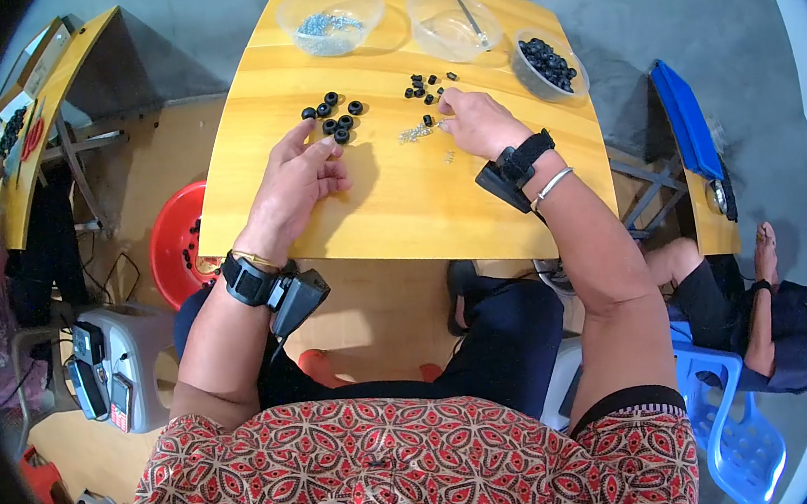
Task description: Manually assemble small black plastic circular parts and pins.
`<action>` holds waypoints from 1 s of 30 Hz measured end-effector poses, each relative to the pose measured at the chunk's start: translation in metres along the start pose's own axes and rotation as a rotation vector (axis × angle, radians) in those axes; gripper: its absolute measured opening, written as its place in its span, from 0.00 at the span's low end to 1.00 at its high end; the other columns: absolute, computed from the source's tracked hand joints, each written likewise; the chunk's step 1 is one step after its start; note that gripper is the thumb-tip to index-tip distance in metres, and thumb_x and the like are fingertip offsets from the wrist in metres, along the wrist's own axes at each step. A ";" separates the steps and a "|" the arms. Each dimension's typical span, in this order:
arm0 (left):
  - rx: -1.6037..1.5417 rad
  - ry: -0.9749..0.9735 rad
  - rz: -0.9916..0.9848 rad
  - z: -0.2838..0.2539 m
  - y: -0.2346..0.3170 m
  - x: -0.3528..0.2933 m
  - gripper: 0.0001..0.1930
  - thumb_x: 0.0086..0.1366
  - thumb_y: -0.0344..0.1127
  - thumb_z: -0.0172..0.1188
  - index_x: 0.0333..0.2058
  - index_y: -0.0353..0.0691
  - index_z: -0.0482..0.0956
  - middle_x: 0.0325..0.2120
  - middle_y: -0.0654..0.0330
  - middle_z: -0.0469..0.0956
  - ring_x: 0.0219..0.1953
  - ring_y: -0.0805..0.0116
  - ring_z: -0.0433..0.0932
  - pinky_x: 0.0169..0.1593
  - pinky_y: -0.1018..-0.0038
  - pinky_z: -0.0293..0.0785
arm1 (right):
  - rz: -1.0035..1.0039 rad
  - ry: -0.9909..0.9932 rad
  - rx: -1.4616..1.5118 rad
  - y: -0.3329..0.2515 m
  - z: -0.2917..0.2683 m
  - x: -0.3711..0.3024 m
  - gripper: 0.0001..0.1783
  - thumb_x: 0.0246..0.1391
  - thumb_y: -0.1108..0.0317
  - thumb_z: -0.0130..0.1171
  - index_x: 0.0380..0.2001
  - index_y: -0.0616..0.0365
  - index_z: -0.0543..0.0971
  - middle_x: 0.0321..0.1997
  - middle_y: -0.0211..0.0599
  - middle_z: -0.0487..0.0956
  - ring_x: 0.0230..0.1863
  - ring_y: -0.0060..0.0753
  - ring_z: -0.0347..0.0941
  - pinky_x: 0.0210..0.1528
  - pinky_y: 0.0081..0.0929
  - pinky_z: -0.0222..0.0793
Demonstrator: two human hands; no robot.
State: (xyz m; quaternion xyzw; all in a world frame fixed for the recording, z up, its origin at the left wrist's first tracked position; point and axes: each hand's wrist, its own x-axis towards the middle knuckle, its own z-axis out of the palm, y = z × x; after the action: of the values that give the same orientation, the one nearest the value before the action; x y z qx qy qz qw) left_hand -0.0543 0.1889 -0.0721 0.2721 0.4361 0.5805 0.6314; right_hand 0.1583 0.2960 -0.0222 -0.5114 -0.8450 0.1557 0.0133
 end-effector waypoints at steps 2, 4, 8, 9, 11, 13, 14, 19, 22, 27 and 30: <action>0.011 -0.019 -0.012 0.003 0.004 0.002 0.32 0.58 0.30 0.49 0.57 0.28 0.44 0.31 0.55 0.69 0.24 0.72 0.69 0.29 0.77 0.71 | -0.024 -0.019 0.005 0.003 0.004 0.005 0.11 0.46 0.68 0.55 0.32 0.63 0.71 0.36 0.49 0.74 0.41 0.48 0.70 0.43 0.33 0.65; 0.022 -0.066 -0.084 0.008 0.009 0.002 0.27 0.60 0.31 0.49 0.55 0.29 0.51 0.31 0.58 0.68 0.27 0.73 0.69 0.31 0.78 0.71 | -0.047 -0.036 0.010 0.004 0.009 0.007 0.11 0.46 0.68 0.55 0.31 0.63 0.71 0.35 0.49 0.75 0.41 0.48 0.70 0.42 0.34 0.65; 0.070 -0.062 -0.082 0.009 0.010 0.003 0.24 0.59 0.32 0.50 0.52 0.29 0.57 0.29 0.60 0.69 0.26 0.76 0.68 0.29 0.80 0.69 | -0.221 0.108 0.093 0.009 0.016 0.008 0.09 0.48 0.71 0.53 0.33 0.64 0.70 0.27 0.44 0.74 0.30 0.41 0.71 0.34 0.29 0.66; 0.092 -0.066 -0.056 0.007 0.009 0.002 0.22 0.59 0.32 0.50 0.51 0.29 0.60 0.29 0.61 0.70 0.25 0.77 0.68 0.29 0.82 0.68 | -0.182 0.195 0.037 0.011 0.017 0.009 0.09 0.48 0.71 0.53 0.33 0.64 0.70 0.28 0.45 0.75 0.31 0.41 0.71 0.35 0.28 0.66; 0.120 -0.064 -0.025 0.001 0.013 0.001 0.20 0.59 0.32 0.51 0.49 0.29 0.63 0.28 0.61 0.70 0.25 0.78 0.68 0.28 0.83 0.68 | -0.187 0.157 0.077 0.012 0.010 0.007 0.09 0.48 0.71 0.53 0.33 0.63 0.71 0.28 0.45 0.75 0.31 0.40 0.72 0.35 0.28 0.66; 0.114 0.215 0.249 -0.005 0.022 0.003 0.17 0.59 0.31 0.50 0.47 0.30 0.66 0.28 0.62 0.72 0.25 0.80 0.68 0.27 0.84 0.66 | -0.198 0.152 0.146 0.017 0.006 0.002 0.10 0.47 0.70 0.53 0.33 0.62 0.71 0.28 0.45 0.75 0.31 0.37 0.72 0.35 0.27 0.66; 0.074 0.340 0.406 -0.009 0.031 0.003 0.19 0.60 0.32 0.49 0.49 0.29 0.64 0.32 0.62 0.72 0.31 0.78 0.70 0.32 0.82 0.67 | -0.211 0.156 0.152 0.017 0.003 0.001 0.10 0.47 0.70 0.53 0.33 0.62 0.71 0.28 0.45 0.75 0.31 0.37 0.72 0.35 0.27 0.66; 0.007 0.255 0.272 -0.028 0.029 0.015 0.25 0.62 0.38 0.47 0.53 0.27 0.56 0.48 0.53 0.64 0.50 0.68 0.64 0.54 0.74 0.59 | 0.091 0.201 -0.051 0.053 0.002 0.014 0.18 0.47 0.64 0.53 0.39 0.65 0.71 0.40 0.53 0.71 0.45 0.49 0.67 0.47 0.35 0.62; -0.027 0.173 0.227 -0.022 0.023 0.014 0.27 0.63 0.41 0.47 0.54 0.27 0.54 0.53 0.50 0.59 0.54 0.64 0.59 0.58 0.72 0.53 | 0.104 0.168 -0.073 0.049 0.000 0.018 0.21 0.47 0.63 0.53 0.42 0.67 0.70 0.45 0.56 0.68 0.48 0.51 0.64 0.51 0.35 0.59; -0.133 0.013 0.141 -0.013 0.017 0.019 0.28 0.63 0.43 0.47 0.53 0.26 0.54 0.53 0.48 0.57 0.58 0.60 0.54 0.60 0.68 0.51 | 0.003 0.203 -0.073 0.028 0.009 0.014 0.21 0.47 0.65 0.53 0.43 0.67 0.69 0.45 0.55 0.67 0.49 0.51 0.64 0.52 0.35 0.59; -0.202 -0.072 0.100 -0.019 0.017 0.025 0.28 0.62 0.43 0.48 0.52 0.25 0.55 0.53 0.47 0.57 0.57 0.58 0.54 0.60 0.67 0.52 | -0.088 0.383 -0.020 0.030 0.007 0.009 0.20 0.46 0.66 0.54 0.43 0.67 0.69 0.41 0.53 0.70 0.46 0.49 0.66 0.48 0.34 0.62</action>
State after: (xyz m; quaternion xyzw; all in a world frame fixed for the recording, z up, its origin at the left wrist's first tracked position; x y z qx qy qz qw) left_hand -0.0809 0.2129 -0.0722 0.2489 0.3384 0.6421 0.6413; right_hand 0.1786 0.3152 -0.0384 -0.4944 -0.8501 0.0465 0.1755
